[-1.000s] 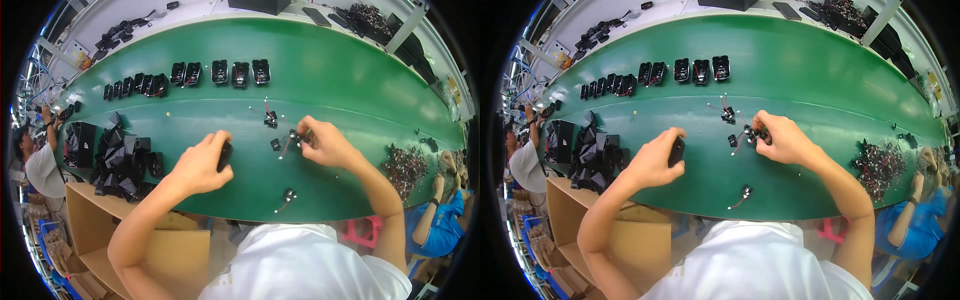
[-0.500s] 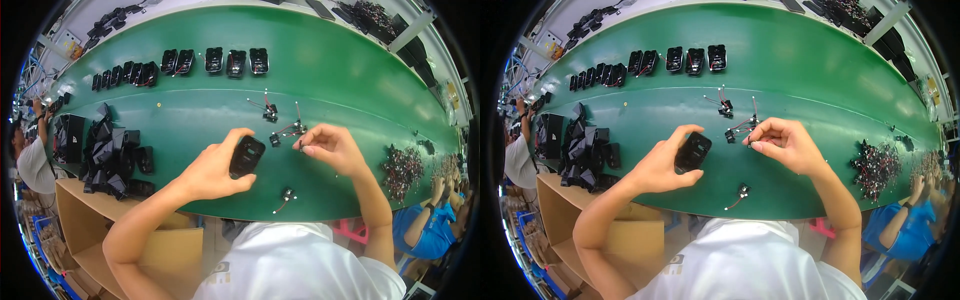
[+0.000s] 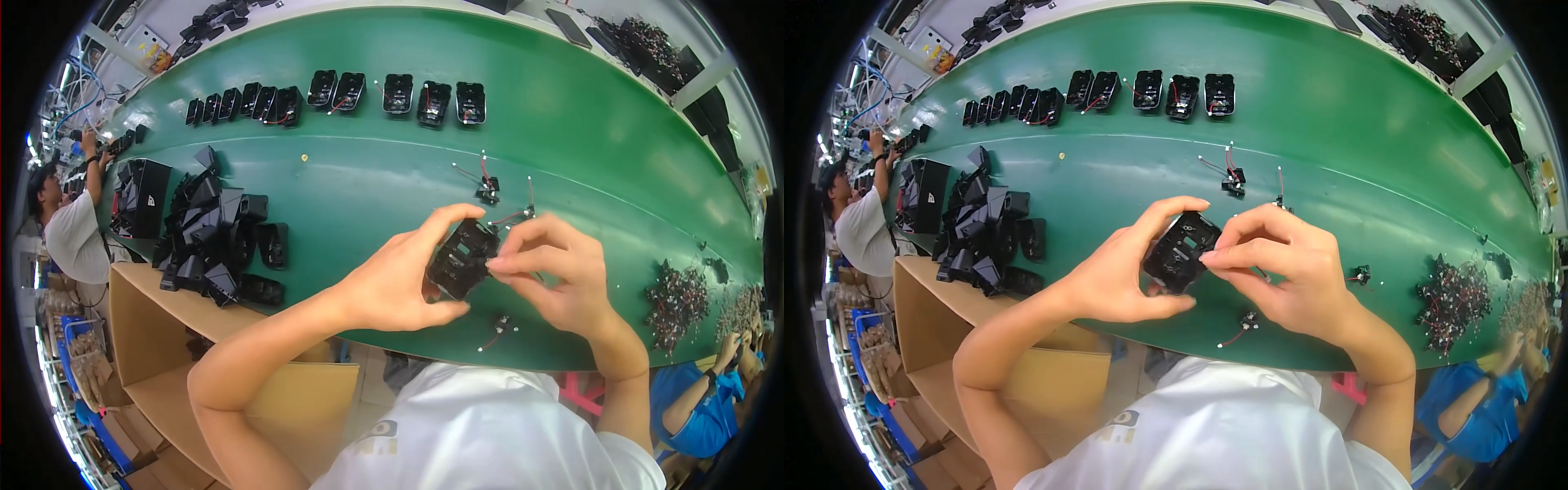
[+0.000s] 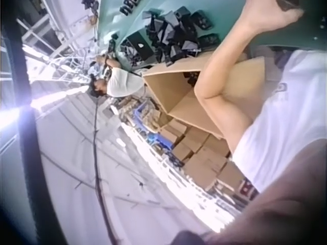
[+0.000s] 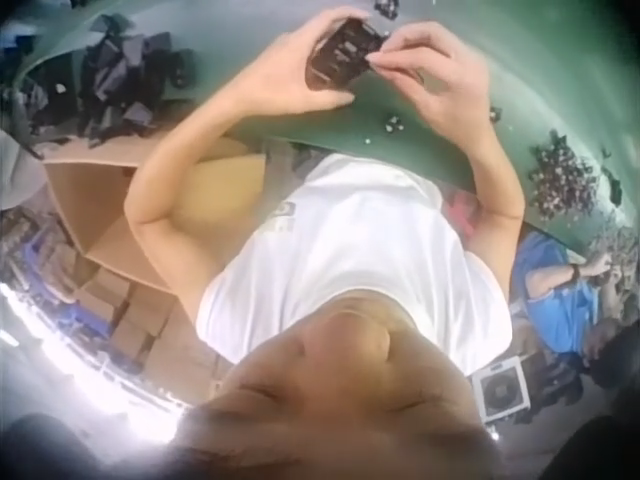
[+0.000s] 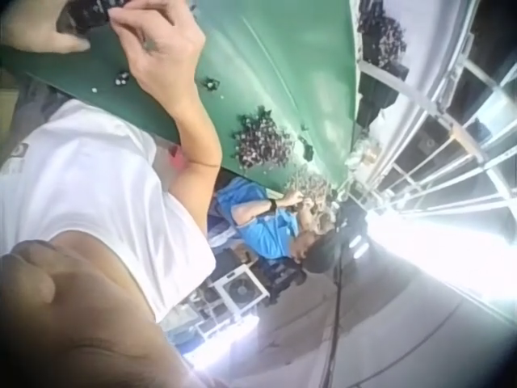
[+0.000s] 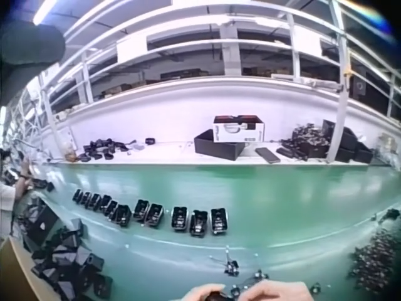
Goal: The person assembles small electronic components into plastic housings by hand, taking the components from a cardboard box and inserting them into the housings.
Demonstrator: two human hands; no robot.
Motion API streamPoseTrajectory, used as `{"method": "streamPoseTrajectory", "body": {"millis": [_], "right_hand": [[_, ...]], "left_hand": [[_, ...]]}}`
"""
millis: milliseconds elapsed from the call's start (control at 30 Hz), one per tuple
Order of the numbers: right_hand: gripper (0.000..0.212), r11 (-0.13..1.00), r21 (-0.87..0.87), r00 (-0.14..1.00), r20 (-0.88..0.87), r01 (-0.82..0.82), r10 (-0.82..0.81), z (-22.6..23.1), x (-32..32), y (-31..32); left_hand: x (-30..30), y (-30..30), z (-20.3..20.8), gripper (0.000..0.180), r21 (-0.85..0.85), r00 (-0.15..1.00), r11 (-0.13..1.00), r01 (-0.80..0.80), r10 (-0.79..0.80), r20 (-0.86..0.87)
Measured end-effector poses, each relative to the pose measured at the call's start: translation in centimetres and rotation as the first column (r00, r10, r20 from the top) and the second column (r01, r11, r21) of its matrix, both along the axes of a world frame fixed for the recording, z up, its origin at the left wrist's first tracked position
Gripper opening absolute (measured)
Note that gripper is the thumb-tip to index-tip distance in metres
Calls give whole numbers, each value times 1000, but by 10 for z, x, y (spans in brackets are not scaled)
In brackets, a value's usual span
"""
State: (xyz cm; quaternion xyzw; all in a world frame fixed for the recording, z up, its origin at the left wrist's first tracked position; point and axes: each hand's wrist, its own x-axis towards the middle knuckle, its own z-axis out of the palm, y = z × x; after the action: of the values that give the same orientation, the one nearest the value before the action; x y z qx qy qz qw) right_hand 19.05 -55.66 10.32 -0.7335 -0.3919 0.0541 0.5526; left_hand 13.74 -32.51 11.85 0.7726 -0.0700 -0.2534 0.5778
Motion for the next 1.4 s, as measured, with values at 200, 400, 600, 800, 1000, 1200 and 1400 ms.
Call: {"method": "streamPoseTrajectory", "body": {"millis": [200,400,600,800,1000,1200,1400], "right_hand": [[22,998,-15,937,346,63,-54,10,2,13],[21,995,13,904,416,99,-95,5,14,10],[21,986,-9,889,434,167,-147,2,15,9],[14,967,104,938,240,232,-251,-5,12,17],[15,954,174,919,273,244,-285,-11,12,19],[18,933,241,916,236,267,-323,-13,10,28],[17,932,237,924,205,273,-323,-22,8,31]], "left_hand": [[-3,5,-9,82,136,931,990,-22,-29,364],[-4,6,-6,77,110,927,994,-6,-36,373],[-7,-2,-13,75,199,703,949,-245,33,711],[-6,-11,-16,72,353,443,841,-411,-154,883],[-5,-17,-19,63,409,333,764,-499,-266,905],[0,-17,-23,61,344,259,787,-512,-240,936],[-2,-17,-26,61,359,279,784,-507,-244,929]]}}
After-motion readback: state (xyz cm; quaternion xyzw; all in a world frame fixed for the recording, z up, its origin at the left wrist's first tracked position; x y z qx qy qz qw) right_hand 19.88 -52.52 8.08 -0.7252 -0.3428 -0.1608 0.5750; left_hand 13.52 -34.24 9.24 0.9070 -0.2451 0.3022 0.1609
